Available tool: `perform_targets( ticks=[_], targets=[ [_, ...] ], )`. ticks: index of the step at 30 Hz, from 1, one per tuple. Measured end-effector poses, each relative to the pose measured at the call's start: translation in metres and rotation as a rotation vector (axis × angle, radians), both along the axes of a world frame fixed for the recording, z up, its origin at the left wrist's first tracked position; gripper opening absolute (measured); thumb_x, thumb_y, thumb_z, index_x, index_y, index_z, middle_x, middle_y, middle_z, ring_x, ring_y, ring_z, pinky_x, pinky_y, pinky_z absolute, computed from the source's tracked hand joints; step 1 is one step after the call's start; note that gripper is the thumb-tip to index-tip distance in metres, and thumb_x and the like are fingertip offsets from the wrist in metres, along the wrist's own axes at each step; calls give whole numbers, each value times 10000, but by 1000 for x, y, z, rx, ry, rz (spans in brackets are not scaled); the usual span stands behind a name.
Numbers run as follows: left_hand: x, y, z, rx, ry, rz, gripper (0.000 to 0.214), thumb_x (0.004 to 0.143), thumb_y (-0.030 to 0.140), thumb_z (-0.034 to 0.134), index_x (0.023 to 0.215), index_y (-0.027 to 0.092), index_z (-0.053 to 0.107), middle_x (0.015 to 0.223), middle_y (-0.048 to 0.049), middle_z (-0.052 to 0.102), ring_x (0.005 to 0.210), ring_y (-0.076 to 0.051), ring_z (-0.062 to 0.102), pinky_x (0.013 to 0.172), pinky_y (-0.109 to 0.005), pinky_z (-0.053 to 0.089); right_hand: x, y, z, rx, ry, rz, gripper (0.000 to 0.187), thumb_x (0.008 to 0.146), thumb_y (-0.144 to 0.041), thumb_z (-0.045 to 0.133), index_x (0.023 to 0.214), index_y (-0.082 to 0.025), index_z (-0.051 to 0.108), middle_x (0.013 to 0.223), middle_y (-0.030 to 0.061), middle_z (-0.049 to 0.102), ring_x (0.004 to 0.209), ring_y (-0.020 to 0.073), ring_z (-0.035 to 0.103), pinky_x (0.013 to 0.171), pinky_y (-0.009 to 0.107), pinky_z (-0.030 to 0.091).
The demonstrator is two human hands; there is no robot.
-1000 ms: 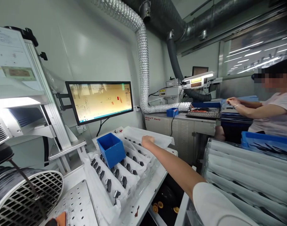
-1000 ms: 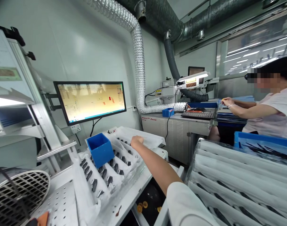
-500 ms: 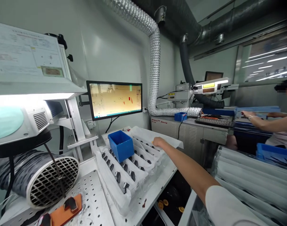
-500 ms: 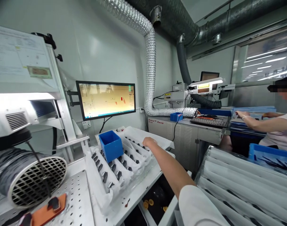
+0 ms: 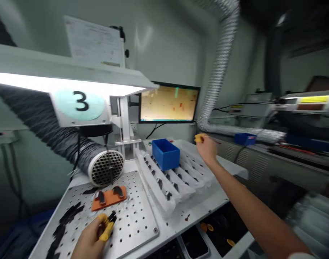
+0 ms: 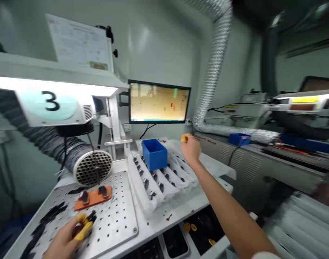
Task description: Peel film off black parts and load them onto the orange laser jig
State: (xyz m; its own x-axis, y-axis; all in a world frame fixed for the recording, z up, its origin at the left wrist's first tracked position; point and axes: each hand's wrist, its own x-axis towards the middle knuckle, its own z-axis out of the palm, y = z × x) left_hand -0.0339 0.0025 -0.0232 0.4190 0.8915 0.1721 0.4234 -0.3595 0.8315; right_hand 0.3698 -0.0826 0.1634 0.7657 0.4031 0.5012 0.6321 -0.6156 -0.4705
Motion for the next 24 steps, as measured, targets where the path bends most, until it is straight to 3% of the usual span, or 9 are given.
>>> perform_targets(
  ticks=[2,4,5,7,9,12,15,18,24],
  targets=[
    [1,0,1,-14,-25,-55,127,722,319,557,706,193,565,695,-9,613,656,-177,552,620,-265,434,-43,5,5,145,-50,174,356,955,-284,252,1182,-210,516,1062,64,641,908,163,601,749,271,469],
    [3,-1,4,-49,-68,-32,173,742,339,543,666,184,538,648,-4,572,625,-158,523,597,-250,413,-95,7,-1,483,53,612,294,910,-337,383,1045,-183,594,899,58,666,688,141,585,604,243,459],
    [4,-2,6,-82,-97,-12,198,746,354,541,652,180,533,633,-4,564,611,-152,519,584,-246,409,-122,8,-8,512,175,795,261,880,-350,448,973,-178,620,811,47,660,603,128,550,540,233,436],
    [5,-4,9,-155,-172,17,216,735,367,555,643,175,523,607,-1,556,550,-131,499,529,-232,392,-174,13,-34,382,498,1077,204,843,-326,506,880,-168,628,736,43,649,535,118,512,474,222,410],
    [7,-5,11,-264,-256,44,227,720,387,564,655,176,507,573,9,557,432,-97,433,428,-214,334,-216,22,-71,206,782,1223,183,847,-297,477,806,-169,601,696,34,632,515,112,497,462,219,405],
    [9,-4,13,-370,-380,94,230,688,387,583,667,176,494,534,24,553,337,-56,335,343,-190,243,-250,43,-130,174,948,1169,80,800,-220,481,745,-186,527,591,-20,554,452,94,435,423,204,343],
    [10,1,14,-408,-468,142,214,661,359,597,655,173,491,484,50,513,310,-39,306,313,-173,205,-254,56,-167,198,956,1120,57,792,-206,476,738,-194,491,592,-29,535,472,95,430,442,203,334],
    [10,2,18,-451,-504,154,211,655,350,605,667,169,497,488,51,518,292,-33,302,295,-169,187,-249,57,-176,148,1010,1157,81,812,-230,459,751,-190,495,626,-23,561,466,87,407,436,199,313],
    [15,-5,22,-406,-563,85,247,695,371,637,730,158,518,572,48,547,338,-22,346,325,-155,248,-248,52,-166,136,1073,1204,109,793,-246,509,717,-172,535,634,-18,562,495,88,428,454,200,316]
  ],
)
